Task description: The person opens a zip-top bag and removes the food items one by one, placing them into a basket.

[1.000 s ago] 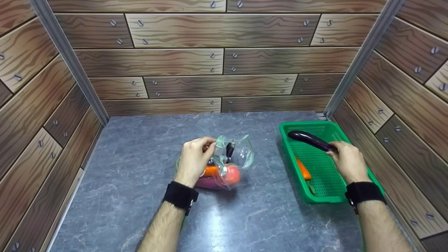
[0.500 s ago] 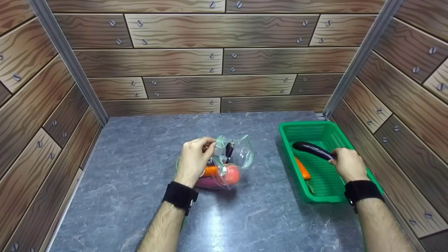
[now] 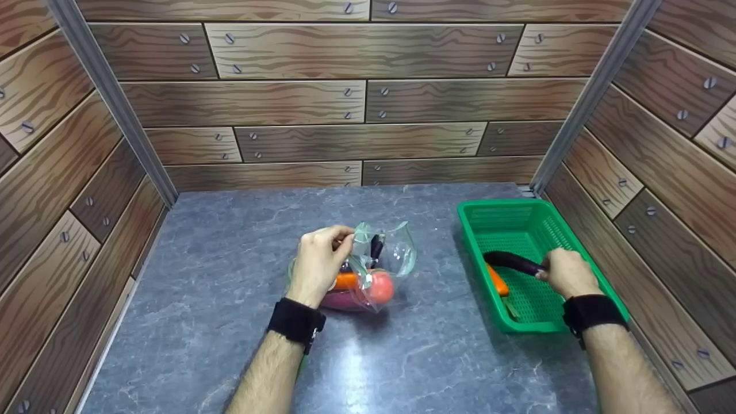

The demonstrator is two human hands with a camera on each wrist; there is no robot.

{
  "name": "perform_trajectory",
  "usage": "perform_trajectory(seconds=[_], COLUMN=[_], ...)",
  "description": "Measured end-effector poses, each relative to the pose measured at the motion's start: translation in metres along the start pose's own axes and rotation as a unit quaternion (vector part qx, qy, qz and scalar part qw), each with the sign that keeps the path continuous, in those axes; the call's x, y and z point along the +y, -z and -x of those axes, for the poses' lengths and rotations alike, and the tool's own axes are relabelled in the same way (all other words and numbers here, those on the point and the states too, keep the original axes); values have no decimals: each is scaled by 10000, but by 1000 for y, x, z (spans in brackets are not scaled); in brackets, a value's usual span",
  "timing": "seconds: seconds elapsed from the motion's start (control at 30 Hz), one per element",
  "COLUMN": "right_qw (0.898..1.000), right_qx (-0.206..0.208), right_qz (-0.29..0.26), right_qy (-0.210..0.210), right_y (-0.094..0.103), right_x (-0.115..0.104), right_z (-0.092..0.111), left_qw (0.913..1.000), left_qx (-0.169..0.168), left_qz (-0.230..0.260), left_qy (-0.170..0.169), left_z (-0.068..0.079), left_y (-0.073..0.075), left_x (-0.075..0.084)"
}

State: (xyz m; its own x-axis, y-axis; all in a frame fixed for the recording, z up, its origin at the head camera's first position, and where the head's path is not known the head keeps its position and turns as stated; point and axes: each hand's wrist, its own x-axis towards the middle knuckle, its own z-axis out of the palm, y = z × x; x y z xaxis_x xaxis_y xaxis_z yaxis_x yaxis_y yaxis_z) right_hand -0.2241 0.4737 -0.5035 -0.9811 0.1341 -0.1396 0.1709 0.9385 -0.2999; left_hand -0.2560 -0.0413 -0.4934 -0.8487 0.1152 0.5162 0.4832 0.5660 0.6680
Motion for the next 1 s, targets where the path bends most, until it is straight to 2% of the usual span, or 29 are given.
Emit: perform_trajectory(seconds=[0.17,0.37,0.5,0.7,1.0], right_qw=[9996,9961,9944,9958,9959], right_qx=[-250,-696,-839,-671,0], right_qz=[86,212,192,122,51], right_qy=[62,503,616,607,898], right_y=[0,-2,-3,0,5], right_x=[-1,-3,-4,-13,-48], right_z=[0,1,1,2,5], left_qw=[10000,10000,9999,9999,10000], left_qx=[12,36,56,53,32], left_qz=[11,2,-7,-31,3], left_qy=[-17,-70,-118,-80,-42], left_z=[0,0,1,1,1], left_y=[0,-1,-1,-2,-1], left_x=[0,-1,-2,-3,-3])
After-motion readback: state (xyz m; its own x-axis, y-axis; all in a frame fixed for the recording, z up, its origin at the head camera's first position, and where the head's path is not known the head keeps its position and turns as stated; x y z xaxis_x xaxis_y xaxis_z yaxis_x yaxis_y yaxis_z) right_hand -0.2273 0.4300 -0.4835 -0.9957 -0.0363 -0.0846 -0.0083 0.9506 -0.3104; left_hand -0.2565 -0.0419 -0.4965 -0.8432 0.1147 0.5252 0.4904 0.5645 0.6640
